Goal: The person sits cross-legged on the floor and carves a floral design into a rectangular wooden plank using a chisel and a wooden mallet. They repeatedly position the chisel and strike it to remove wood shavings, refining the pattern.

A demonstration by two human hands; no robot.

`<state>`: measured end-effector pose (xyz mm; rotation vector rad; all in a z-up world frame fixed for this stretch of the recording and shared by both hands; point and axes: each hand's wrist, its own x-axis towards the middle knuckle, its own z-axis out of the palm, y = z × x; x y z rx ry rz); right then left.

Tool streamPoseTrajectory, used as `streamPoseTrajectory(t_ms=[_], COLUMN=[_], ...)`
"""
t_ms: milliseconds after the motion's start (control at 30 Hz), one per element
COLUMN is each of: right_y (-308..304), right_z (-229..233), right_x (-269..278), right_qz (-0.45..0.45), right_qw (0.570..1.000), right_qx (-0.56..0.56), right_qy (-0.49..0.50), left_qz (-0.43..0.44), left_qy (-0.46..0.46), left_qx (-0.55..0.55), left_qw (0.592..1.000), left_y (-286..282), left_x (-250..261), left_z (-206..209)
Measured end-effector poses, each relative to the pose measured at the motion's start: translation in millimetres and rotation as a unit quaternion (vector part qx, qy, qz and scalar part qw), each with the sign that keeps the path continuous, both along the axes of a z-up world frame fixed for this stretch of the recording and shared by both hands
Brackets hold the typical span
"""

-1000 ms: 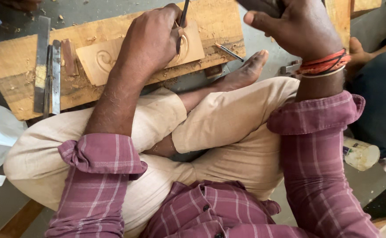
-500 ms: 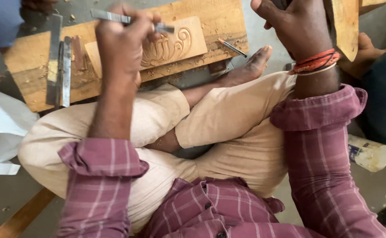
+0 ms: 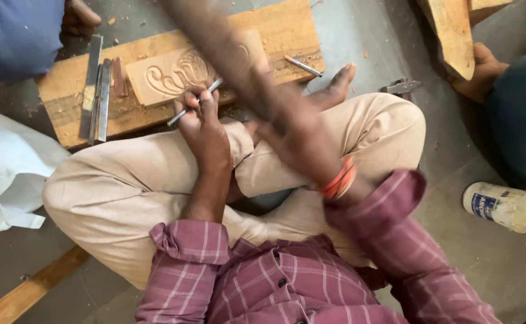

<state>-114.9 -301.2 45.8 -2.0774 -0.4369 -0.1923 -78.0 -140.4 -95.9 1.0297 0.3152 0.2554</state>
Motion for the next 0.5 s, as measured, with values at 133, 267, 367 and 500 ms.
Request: streamPoseTrajectory(t_ms=[133, 267, 367, 500], right_y=[33, 50, 52, 41], right_z=[1, 13, 19, 14], right_x=[-44, -50, -45, -42], right_qz=[0.062, 0.106, 0.091, 0.084], right_qw=[0.979, 0.941, 0.934, 0.953], right_qx=[-0.187, -0.288, -0.302, -0.252], right_qy=[-0.059, -0.142, -0.166, -0.146], left_qz=[0.044, 0.024, -0.001, -0.085], left_qy=[-0.056, -0.064, -0.102, -0.169], left_qx=[-0.117, -0.041, 0.104, 0.486], left_qw=[0.991, 0.997, 0.989, 0.854], left_y=[-3, -5, -5, 17], left_x=[-2, 2, -3, 0], left_z=[-22, -20, 3, 51])
